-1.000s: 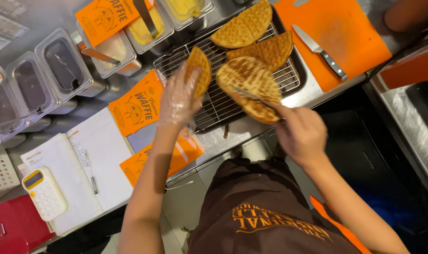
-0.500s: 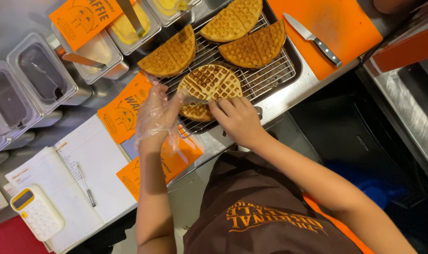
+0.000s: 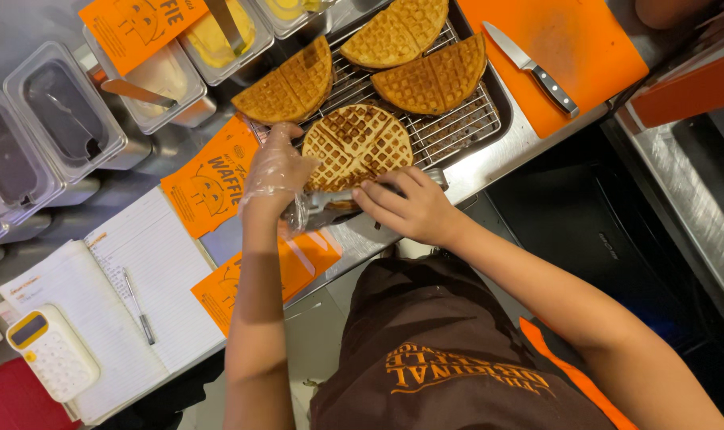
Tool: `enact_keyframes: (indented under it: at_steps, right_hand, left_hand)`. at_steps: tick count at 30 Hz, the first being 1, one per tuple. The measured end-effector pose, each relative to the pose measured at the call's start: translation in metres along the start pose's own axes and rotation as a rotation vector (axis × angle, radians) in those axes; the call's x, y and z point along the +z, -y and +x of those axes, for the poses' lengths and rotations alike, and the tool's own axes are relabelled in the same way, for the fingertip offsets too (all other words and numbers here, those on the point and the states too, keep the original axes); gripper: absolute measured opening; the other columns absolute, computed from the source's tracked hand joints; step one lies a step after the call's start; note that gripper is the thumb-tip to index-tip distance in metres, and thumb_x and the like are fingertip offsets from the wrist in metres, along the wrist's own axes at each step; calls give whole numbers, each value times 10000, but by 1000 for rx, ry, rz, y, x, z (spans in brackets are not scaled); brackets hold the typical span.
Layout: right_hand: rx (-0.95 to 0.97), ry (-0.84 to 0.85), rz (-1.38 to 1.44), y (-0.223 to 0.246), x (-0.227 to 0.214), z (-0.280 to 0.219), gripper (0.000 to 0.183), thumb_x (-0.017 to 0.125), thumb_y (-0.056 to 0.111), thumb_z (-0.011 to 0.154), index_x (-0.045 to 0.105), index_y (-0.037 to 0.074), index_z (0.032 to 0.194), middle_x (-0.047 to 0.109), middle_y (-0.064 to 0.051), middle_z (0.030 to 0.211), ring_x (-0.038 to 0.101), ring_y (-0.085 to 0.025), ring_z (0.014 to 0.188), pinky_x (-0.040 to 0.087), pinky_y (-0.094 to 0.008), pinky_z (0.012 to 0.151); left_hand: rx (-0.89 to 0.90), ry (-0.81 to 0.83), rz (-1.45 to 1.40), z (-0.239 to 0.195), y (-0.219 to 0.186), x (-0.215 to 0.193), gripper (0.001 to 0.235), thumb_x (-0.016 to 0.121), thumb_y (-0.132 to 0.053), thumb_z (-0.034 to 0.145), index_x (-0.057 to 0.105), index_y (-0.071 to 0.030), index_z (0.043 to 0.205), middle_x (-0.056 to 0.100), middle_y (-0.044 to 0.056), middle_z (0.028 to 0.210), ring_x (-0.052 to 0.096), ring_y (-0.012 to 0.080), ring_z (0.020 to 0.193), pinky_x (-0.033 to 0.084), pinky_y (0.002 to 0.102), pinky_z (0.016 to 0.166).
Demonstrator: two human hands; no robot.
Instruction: The person assembles waffle sandwiches by spreading a dark filling on waffles using a spatula and tongs, then drizzling a brown sauce over them. They also pour batter into a waffle iron to cook additional waffles.
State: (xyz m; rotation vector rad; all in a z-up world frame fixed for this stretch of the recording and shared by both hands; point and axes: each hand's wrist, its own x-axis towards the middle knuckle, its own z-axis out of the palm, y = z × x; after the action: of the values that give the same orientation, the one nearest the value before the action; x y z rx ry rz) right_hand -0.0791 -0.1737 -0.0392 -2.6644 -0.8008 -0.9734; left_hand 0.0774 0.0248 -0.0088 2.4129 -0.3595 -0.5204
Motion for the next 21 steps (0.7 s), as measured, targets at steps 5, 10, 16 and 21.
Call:
enact_keyframes:
  at_steps: [5, 10, 16, 21]
  right_hand:
    - [107, -114, 218, -7, -4, -17, 421, 797, 156, 855, 693, 42, 1247, 662, -50, 1135, 626, -221, 1012, 525, -359, 810]
    - [407, 42, 83, -33, -7, -9, 469, 830, 168, 807, 680, 82, 1243, 668, -50, 1123, 605, -249, 988, 512, -387, 822]
    - [517, -67, 208, -18, -33, 3, 507, 747, 182, 844, 610, 36, 1310, 657, -93, 1054, 622, -241, 864, 510, -378, 756]
    - [903, -128, 553, 33, -42, -75, 90, 667, 81, 1011, 694, 29, 1081, 696, -94, 906, 680, -185, 753, 532, -288, 680]
  left_hand:
    - [346, -235, 176, 5, 16, 3, 323, 732, -77, 898, 617, -80, 1200, 671, 160, 1012, 638, 366, 950, 508, 480, 819]
    - [435, -483, 319, -12, 18, 1, 223, 724, -151, 948, 676, -90, 1157, 677, 148, 1110, 634, 358, 1018, 510, 485, 876]
    - [49, -25, -720, -95, -21, 30, 638, 347, -547, 1074, 727, -41, 1151, 761, 124, 1148, 726, 251, 999, 595, 424, 983]
    - [12, 854, -1539, -117, -42, 97, 873, 276, -662, 1049, 385, 56, 1533, 413, 250, 1573, 491, 373, 1408, 419, 549, 1195]
